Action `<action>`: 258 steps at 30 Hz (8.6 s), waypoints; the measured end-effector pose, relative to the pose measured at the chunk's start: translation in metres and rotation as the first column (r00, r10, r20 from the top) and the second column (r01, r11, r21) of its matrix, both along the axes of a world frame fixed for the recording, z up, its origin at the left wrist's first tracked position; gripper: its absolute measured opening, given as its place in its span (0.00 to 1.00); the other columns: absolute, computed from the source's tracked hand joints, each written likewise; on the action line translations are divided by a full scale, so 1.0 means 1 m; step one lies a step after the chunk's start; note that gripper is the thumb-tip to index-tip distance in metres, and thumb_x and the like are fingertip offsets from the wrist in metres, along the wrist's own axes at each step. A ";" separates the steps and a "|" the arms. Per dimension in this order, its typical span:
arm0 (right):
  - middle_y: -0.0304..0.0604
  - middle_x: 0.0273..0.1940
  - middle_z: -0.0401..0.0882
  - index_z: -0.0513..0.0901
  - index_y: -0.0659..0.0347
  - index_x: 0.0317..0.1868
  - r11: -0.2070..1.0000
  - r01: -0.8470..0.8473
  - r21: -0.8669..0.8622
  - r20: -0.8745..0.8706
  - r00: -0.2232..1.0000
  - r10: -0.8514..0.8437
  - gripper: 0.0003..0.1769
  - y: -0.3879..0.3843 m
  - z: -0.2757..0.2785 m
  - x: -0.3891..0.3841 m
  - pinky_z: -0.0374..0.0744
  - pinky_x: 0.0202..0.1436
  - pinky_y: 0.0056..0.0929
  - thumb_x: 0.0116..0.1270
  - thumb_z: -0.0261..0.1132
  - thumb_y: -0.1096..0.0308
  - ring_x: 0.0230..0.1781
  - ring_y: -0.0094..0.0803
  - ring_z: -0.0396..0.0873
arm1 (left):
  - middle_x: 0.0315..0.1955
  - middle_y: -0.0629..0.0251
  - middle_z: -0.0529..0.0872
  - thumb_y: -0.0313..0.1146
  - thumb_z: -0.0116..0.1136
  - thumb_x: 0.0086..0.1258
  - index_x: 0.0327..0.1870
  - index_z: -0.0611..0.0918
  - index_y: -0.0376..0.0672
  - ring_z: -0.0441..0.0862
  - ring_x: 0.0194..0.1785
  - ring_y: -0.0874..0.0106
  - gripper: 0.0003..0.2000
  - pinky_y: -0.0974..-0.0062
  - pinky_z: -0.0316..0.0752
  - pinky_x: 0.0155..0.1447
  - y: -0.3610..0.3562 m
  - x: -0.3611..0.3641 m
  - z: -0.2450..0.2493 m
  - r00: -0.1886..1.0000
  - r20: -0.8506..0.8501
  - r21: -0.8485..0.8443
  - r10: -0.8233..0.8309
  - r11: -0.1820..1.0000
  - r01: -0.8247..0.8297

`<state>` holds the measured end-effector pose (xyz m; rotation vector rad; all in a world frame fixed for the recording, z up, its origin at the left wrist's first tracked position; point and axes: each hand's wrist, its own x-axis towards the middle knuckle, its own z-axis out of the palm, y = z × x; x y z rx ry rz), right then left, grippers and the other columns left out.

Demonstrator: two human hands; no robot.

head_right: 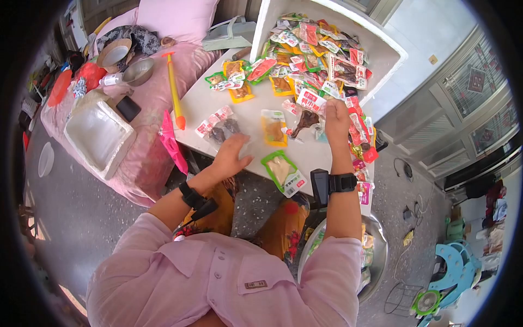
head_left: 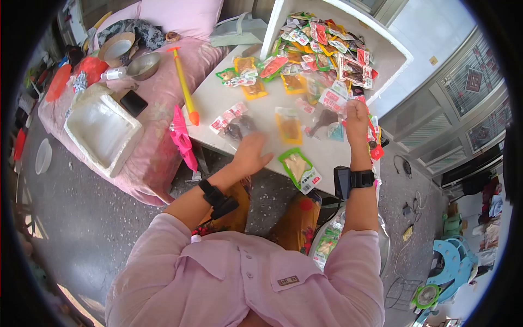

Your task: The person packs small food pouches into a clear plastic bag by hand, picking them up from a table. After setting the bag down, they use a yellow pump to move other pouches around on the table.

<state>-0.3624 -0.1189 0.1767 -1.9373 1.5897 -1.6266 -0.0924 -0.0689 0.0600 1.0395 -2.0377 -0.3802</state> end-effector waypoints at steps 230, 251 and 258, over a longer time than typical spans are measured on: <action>0.52 0.43 0.71 0.72 0.63 0.37 0.937 0.324 0.131 -0.367 0.894 -0.258 0.15 0.219 -0.199 0.030 0.65 0.53 0.44 0.45 0.60 0.73 0.47 0.51 0.67 | 0.47 0.51 0.73 0.40 0.48 0.56 0.53 0.68 0.41 0.68 0.52 0.56 0.23 0.62 0.62 0.55 0.025 0.436 -0.019 0.224 0.662 -0.109 0.715 0.388 -0.915; 0.47 0.41 0.72 0.73 0.60 0.32 0.932 0.344 0.111 -0.429 0.863 -0.267 0.11 0.215 -0.198 0.034 0.66 0.49 0.43 0.44 0.60 0.73 0.47 0.48 0.67 | 0.39 0.48 0.76 0.36 0.41 0.61 0.45 0.73 0.39 0.72 0.43 0.51 0.15 0.60 0.67 0.47 0.004 0.462 -0.041 0.245 0.612 -0.167 0.751 0.426 -0.889; 0.44 0.42 0.72 0.73 0.59 0.32 0.917 0.376 0.134 -0.461 0.843 -0.278 0.11 0.216 -0.198 0.039 0.65 0.50 0.42 0.44 0.60 0.73 0.49 0.46 0.66 | 0.33 0.44 0.76 0.34 0.40 0.60 0.34 0.75 0.36 0.73 0.40 0.49 0.12 0.57 0.68 0.44 0.000 0.464 -0.034 0.350 0.646 -0.036 0.679 0.485 -0.874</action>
